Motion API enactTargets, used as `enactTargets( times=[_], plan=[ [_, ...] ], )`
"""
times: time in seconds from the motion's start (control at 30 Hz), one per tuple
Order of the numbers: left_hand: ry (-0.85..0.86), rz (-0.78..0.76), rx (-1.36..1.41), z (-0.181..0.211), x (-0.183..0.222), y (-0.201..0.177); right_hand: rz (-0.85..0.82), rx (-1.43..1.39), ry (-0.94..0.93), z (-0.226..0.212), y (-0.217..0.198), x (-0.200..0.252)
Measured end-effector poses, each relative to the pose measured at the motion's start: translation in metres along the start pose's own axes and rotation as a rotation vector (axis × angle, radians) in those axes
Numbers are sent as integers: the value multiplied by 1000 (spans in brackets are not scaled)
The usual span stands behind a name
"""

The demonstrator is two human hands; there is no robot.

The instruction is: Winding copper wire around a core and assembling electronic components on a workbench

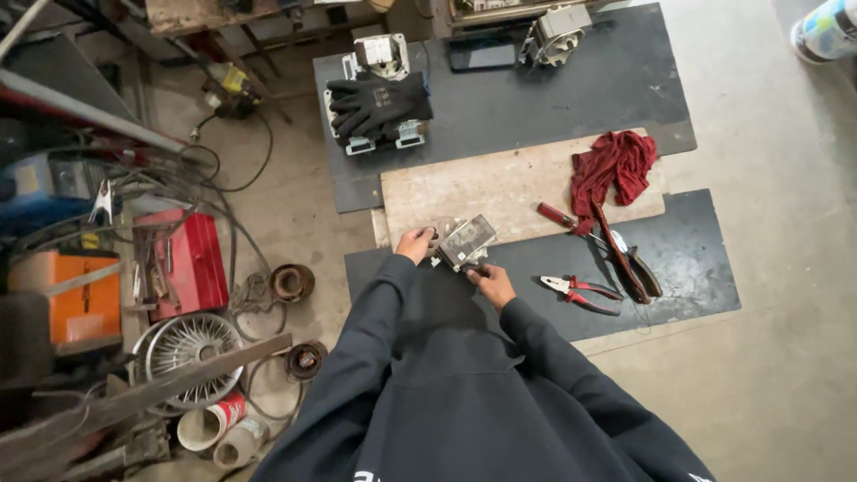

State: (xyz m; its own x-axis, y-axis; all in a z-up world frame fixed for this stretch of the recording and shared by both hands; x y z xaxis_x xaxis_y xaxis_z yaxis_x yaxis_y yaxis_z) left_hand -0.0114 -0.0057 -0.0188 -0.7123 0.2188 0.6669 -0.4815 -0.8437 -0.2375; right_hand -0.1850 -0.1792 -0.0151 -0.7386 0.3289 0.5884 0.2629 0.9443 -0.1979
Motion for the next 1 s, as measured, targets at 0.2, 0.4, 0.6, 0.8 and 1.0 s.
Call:
enactTargets(
  times=[0.2, 0.4, 0.6, 0.8, 1.0],
  plan=[
    [18, -89, -25, 82, 23, -5, -10, 88, 21, 11, 3, -21],
    [-1, -153, -68, 90, 44, -19, 6, 311, -107, -24, -60, 53],
    [-60, -20, -98, 15, 2, -26, -24, 834, 162, 1, -182, 122],
    [-79, 104, -90, -36, 3, -31, 21, 1052, 242, -5, -211, 141],
    [-37, 167, -30, -44, -3, -28, 198, 370, -160, -69, -112, 88]
  ],
)
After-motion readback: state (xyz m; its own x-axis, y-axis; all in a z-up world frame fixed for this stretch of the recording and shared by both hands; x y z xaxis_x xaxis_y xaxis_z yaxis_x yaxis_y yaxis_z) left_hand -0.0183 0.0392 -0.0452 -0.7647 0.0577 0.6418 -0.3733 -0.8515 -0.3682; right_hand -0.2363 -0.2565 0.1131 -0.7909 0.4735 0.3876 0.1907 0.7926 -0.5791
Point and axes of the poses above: each hand's wrist, its own x-axis away from the middle knuckle, its own y-axis out of the palm, z = x × y, the point moved 1 cm from there along -x, towards the middle knuckle
